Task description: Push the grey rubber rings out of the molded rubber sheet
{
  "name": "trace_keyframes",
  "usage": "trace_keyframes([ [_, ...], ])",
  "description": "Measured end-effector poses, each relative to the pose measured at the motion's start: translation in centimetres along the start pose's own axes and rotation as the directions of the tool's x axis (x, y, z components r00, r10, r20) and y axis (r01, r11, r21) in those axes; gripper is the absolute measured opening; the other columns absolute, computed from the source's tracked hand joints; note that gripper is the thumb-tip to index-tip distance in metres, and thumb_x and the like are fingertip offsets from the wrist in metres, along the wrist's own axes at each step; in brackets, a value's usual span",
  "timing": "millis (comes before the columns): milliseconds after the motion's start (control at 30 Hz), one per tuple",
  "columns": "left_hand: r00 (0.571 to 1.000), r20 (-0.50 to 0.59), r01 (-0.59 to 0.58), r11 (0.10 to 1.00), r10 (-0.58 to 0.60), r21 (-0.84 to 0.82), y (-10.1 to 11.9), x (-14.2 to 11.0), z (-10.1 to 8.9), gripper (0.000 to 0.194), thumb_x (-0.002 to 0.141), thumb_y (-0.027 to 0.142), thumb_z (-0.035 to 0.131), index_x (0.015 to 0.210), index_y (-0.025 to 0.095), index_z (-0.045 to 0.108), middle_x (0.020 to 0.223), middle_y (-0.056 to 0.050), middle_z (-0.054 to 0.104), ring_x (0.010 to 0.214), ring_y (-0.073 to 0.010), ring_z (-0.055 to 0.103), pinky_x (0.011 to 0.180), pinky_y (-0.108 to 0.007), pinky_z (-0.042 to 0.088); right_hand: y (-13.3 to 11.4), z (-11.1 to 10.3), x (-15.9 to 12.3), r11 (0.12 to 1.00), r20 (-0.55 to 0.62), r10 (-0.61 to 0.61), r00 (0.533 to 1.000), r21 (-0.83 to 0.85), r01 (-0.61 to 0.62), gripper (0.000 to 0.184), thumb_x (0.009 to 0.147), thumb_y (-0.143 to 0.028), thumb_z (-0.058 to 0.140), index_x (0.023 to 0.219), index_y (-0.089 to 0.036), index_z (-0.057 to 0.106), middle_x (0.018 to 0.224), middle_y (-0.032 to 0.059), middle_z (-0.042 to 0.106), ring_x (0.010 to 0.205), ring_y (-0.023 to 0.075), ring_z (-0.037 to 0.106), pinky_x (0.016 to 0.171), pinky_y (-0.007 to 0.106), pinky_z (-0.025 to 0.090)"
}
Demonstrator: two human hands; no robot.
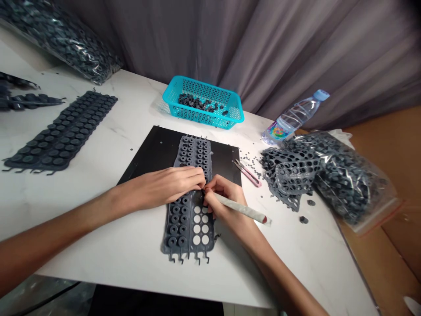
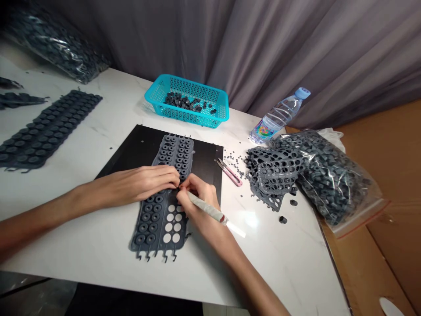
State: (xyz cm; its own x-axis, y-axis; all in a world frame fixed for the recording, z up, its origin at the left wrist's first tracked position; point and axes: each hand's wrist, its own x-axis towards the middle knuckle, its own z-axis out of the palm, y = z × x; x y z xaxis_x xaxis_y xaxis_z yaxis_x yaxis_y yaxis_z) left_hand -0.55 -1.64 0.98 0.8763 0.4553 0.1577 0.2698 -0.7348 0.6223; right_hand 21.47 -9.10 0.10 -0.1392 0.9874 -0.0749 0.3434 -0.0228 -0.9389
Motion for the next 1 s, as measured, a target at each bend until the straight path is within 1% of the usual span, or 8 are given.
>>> trace_keyframes([
  [100,0.993,-0.061,0.092,0.988,-0.100,-0.124,0.1,0.2,-0.2,0.019,0.113,0.020,0.045,0.111,0.020,0.063,0.113,-0.003,0.065,0.103,-0.0176,0.065,0.095,-0.030,0.047,-0.2,0.0,-0.1,1.000,0.000,0.013,1.000,-0.004,-0.013,0.009,0.092,-0.018,0.059,0.084,-0.021,0.060,0.068,-0.0035,0.062,0.056,0.0115,0.058,0.047,0.019,0.040],
  [167,0.988,-0.066,0.129,0.977,-0.142,-0.171,0.1,0.4,-0.4,0.018,0.113,0.023,0.048,0.108,0.021,0.064,0.111,-0.002,0.065,0.102,-0.0173,0.065,0.094,-0.030,0.046,0.0,-0.1,-0.1,0.996,0.010,0.040,0.999,0.079,-0.040,0.007,0.093,-0.019,0.060,0.086,-0.021,0.061,0.069,-0.0028,0.064,0.055,0.0120,0.060,0.046,0.019,0.043],
  [267,0.990,-0.020,0.136,0.975,-0.142,-0.177,0.0,0.4,-0.7,0.019,0.114,0.030,0.048,0.113,0.022,0.066,0.115,-0.003,0.066,0.107,-0.0185,0.065,0.098,-0.030,0.046,0.3,-0.5,0.1,0.963,-0.005,0.067,0.998,0.262,-0.063,0.003,0.093,-0.022,0.063,0.091,-0.020,0.062,0.069,-0.0017,0.068,0.050,0.0122,0.060,0.045,0.021,0.049],
  [367,0.992,-0.005,0.120,0.981,-0.123,-0.154,-0.5,0.2,-0.8,0.020,0.114,0.034,0.050,0.120,0.024,0.066,0.121,-0.004,0.066,0.112,-0.0196,0.066,0.101,-0.031,0.046,0.5,-0.7,0.3,0.937,-0.034,0.078,0.996,0.344,-0.062,0.006,0.092,-0.023,0.066,0.090,-0.019,0.061,0.068,-0.0015,0.069,0.047,0.0122,0.059,0.043,0.022,0.051],
  [500,0.994,-0.004,0.109,0.985,-0.110,-0.135,-0.8,0.0,-0.6,0.023,0.114,0.035,0.050,0.121,0.023,0.068,0.122,-0.004,0.067,0.112,-0.0201,0.067,0.101,-0.032,0.048,0.5,-0.5,0.3,0.946,-0.021,0.058,0.998,0.321,-0.049,0.007,0.091,-0.020,0.068,0.089,-0.019,0.061,0.070,-0.0014,0.070,0.051,0.0122,0.062,0.045,0.021,0.054],
  [733,0.992,-0.021,0.124,0.985,-0.127,-0.118,-0.4,0.0,-0.6,0.024,0.113,0.032,0.052,0.121,0.023,0.072,0.123,-0.005,0.068,0.111,-0.0200,0.070,0.101,-0.032,0.050,1.1,-0.5,0.0,0.965,0.035,0.067,0.997,0.253,-0.074,0.002,0.093,-0.020,0.066,0.094,-0.019,0.065,0.076,-0.0002,0.072,0.057,0.0123,0.065,0.050,0.020,0.052],
  [1000,0.990,-0.041,0.129,0.984,-0.135,-0.126,-0.2,0.0,-0.4,0.023,0.111,0.030,0.054,0.122,0.023,0.073,0.123,-0.005,0.070,0.111,-0.0203,0.071,0.101,-0.032,0.052,1.1,-0.4,0.1,0.969,0.030,0.074,0.997,0.234,-0.079,0.005,0.093,-0.024,0.067,0.093,-0.019,0.065,0.075,0.0000,0.071,0.057,0.0128,0.064,0.049,0.020,0.051],
])
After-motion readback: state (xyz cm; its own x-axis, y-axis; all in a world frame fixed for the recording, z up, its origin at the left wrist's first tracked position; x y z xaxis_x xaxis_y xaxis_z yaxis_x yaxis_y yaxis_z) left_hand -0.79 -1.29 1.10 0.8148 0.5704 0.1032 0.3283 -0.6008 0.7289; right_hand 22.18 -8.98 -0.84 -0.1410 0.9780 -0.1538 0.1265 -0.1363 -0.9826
